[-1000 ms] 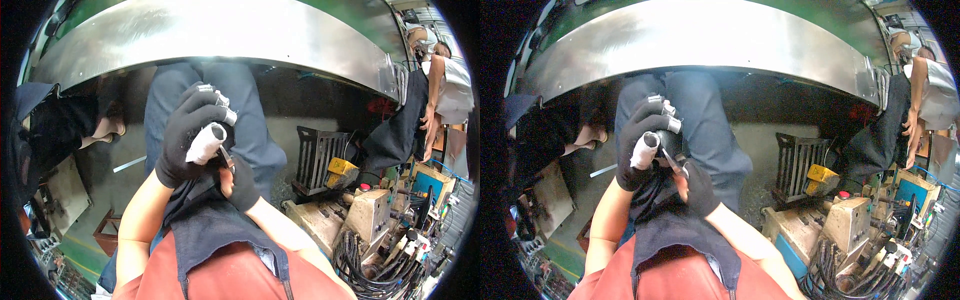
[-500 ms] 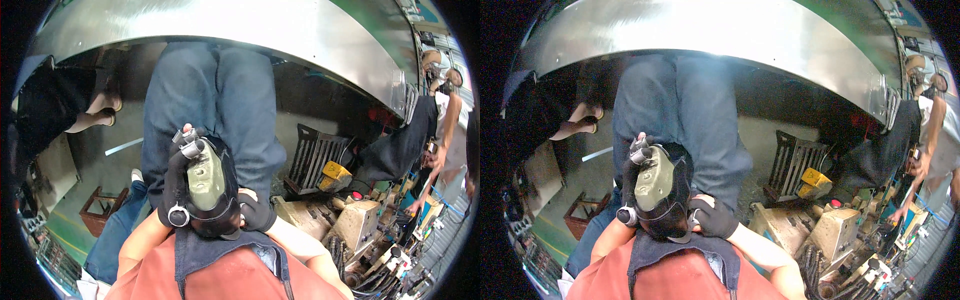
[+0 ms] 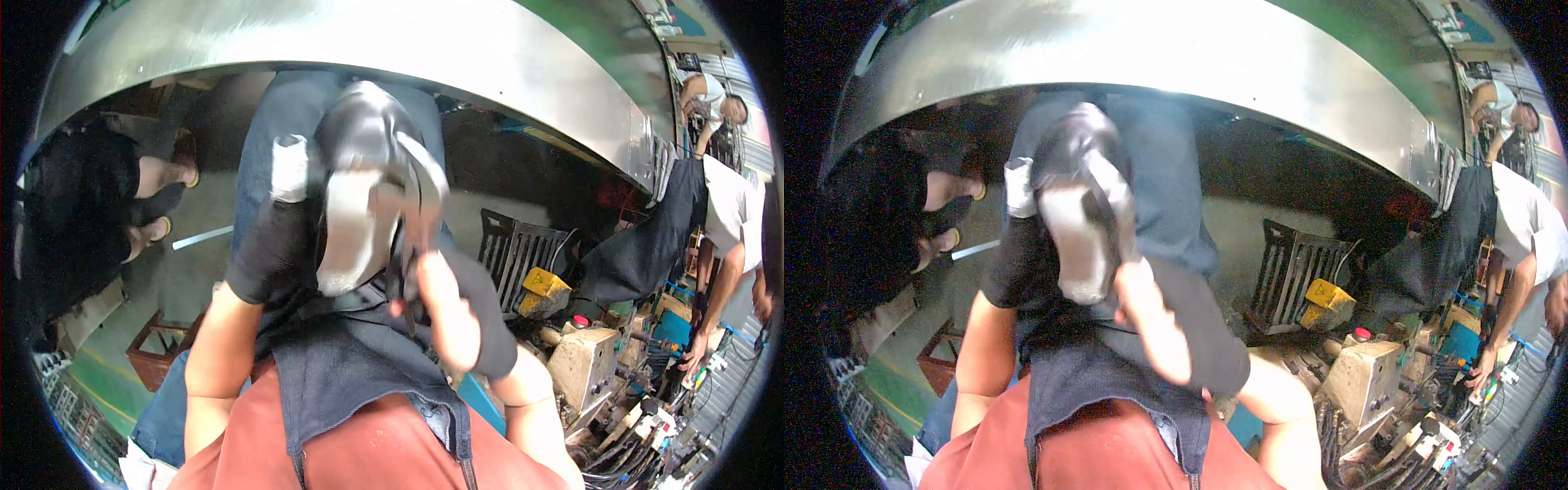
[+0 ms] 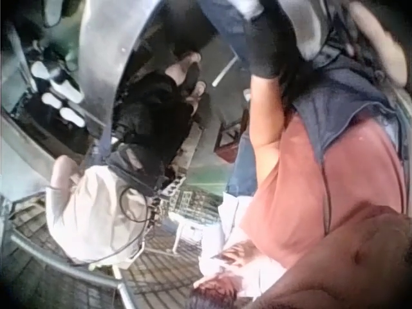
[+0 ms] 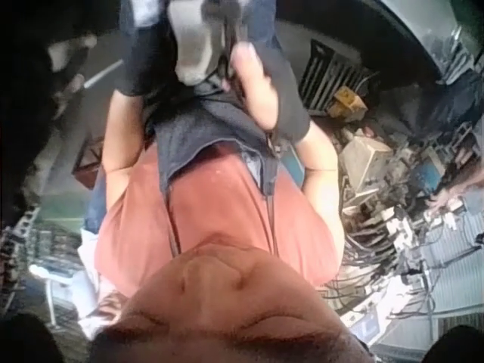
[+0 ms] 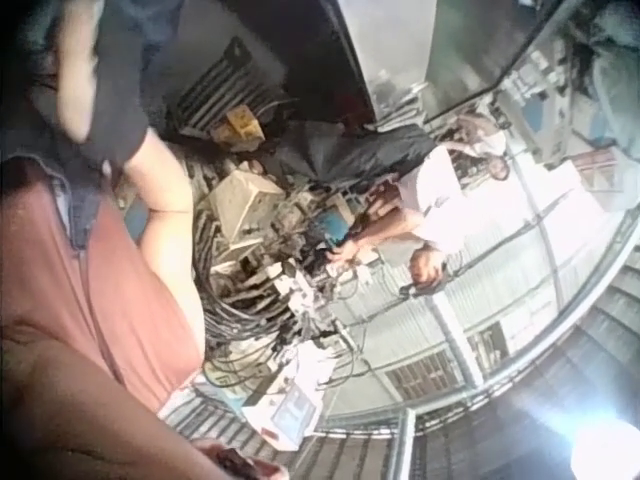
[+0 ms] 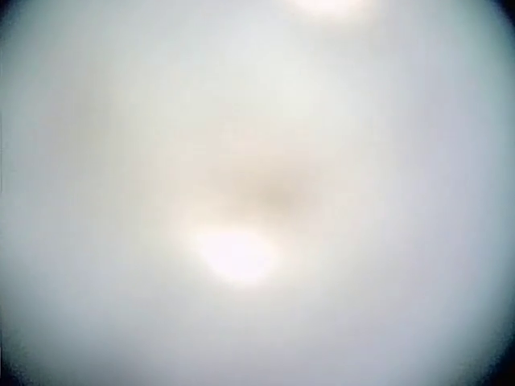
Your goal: The user is using a tool to pull and shape the upper part of a shoe onto a last at a factory conveyor belt.
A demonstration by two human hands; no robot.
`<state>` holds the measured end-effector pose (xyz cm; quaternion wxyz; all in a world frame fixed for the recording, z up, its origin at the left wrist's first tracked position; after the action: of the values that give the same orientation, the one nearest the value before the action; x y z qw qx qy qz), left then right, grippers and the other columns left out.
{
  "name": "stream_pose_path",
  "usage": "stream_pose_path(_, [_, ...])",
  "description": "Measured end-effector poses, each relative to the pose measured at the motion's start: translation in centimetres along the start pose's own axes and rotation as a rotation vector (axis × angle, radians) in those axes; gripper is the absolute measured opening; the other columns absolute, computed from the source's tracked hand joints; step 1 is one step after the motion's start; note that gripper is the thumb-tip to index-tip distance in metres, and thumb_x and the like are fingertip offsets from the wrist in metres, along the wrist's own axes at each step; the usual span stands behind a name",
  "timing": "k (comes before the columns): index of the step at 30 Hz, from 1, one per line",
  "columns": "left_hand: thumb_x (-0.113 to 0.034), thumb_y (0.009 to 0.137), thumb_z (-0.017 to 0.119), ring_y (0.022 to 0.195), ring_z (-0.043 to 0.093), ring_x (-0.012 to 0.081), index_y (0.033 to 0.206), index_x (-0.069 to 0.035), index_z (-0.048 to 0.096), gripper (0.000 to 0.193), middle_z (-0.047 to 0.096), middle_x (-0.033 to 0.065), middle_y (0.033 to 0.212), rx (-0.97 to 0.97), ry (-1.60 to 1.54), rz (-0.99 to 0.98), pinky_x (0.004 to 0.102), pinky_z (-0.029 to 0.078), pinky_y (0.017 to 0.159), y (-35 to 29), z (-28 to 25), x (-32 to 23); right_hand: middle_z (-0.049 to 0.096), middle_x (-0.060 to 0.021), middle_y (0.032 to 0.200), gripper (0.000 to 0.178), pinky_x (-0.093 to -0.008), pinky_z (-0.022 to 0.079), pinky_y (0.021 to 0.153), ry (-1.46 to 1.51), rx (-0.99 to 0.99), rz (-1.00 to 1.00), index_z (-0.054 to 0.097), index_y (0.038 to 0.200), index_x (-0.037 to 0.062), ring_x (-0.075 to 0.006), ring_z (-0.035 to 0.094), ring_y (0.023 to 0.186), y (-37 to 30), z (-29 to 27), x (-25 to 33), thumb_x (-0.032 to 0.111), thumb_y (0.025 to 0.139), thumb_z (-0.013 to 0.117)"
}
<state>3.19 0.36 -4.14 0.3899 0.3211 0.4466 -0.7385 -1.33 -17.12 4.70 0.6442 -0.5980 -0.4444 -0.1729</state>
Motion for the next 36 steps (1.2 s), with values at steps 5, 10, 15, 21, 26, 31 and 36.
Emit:
stream_pose_path(5, [-0.017,0.087,0.064,0.111,0.065,0.0330,0.144,0.002,0.036,0.066,0.057,0.0259,0.132,-0.383,1.040,0.372,0.0390,0.052,0.088,0.4,0.2,5.0,0.066,-0.0048,0.087,0.051,-0.0239,0.047,0.075,0.383,-0.004,0.172,0.064,0.109,0.0046,-0.0134,0.063,0.074,7.4,-1.6,-5.6,0.047,0.105,0.036])
stream_pose_path(10, [-0.029,0.080,0.076,0.125,0.054,0.0390,0.142,0.010,0.036,0.084,0.047,0.0310,0.140,-0.261,0.570,0.247,0.0406,0.045,0.102,-0.6,-1.2,6.1,0.064,0.0007,0.087,0.043,-0.0241,0.043,0.073,-0.055,0.190,-0.122,0.066,0.101,0.0017,-0.0065,0.053,0.080,6.9,-5.0,-4.4,0.040,0.103,0.047])
stream_pose_path(15, [-0.029,0.081,0.074,0.134,0.041,0.0457,0.144,0.012,0.030,0.087,0.042,0.0352,0.141,-0.336,0.933,0.393,0.0443,0.033,0.112,-1.6,2.2,5.7,0.060,-0.0134,0.075,0.039,-0.0341,0.047,0.066,-0.726,0.379,-0.304,0.063,0.088,0.0002,-0.0218,0.059,0.071,7.2,-6.0,-2.6,0.037,0.098,0.056])
stream_pose_path(21, [-0.030,0.083,0.071,0.135,0.037,0.0477,0.145,0.013,0.025,0.088,0.038,0.0347,0.143,-0.315,0.979,0.482,0.0461,0.030,0.114,0.0,1.1,6.7,0.064,-0.0175,0.072,0.049,-0.0440,0.052,0.059,-1.228,0.025,-0.633,0.063,0.074,0.0057,-0.0362,0.066,0.067,10.4,-6.3,-4.2,0.050,0.093,0.056])
stream_pose_path(26, [-0.019,0.091,0.058,0.137,0.034,0.0463,0.146,0.010,0.025,0.071,0.034,0.0332,0.146,-0.313,0.615,0.342,0.0445,0.028,0.115,2.4,0.1,6.1,0.065,-0.0130,0.072,0.039,-0.0391,0.049,0.056,-1.042,0.170,-0.704,0.062,0.083,0.0065,-0.0324,0.064,0.062,10.8,-7.3,-4.9,0.044,0.093,0.061])
stream_pose_path(31, [-0.019,0.088,0.058,0.134,0.037,0.0504,0.141,0.013,0.028,0.069,0.037,0.0374,0.141,-0.303,1.060,0.521,0.0474,0.032,0.113,2.5,2.5,4.9,0.069,-0.0082,0.075,0.052,-0.0299,0.053,0.062,-0.468,0.598,0.226,0.067,0.103,-0.0012,-0.0169,0.069,0.065,8.4,-9.5,-3.7,0.048,0.100,0.051])
stream_pose_path(36, [-0.024,0.085,0.066,0.133,0.039,0.0493,0.144,0.013,0.021,0.083,0.038,0.0372,0.141,-0.327,1.100,0.460,0.0464,0.035,0.111,2.8,1.9,4.0,0.062,-0.0156,0.066,0.050,-0.0393,0.050,0.058,-1.308,0.442,-0.189,0.067,0.081,-0.0003,-0.0290,0.065,0.058,6.7,-7.9,5.7,0.046,0.096,0.056])
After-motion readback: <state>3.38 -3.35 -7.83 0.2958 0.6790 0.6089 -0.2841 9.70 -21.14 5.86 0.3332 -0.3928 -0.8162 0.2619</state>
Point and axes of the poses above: each hand's wrist, its own y-axis towards the middle knuckle, its own z-axis out of the palm, x = y × z, the point moved 4 cm from there along y, towards the middle knuckle
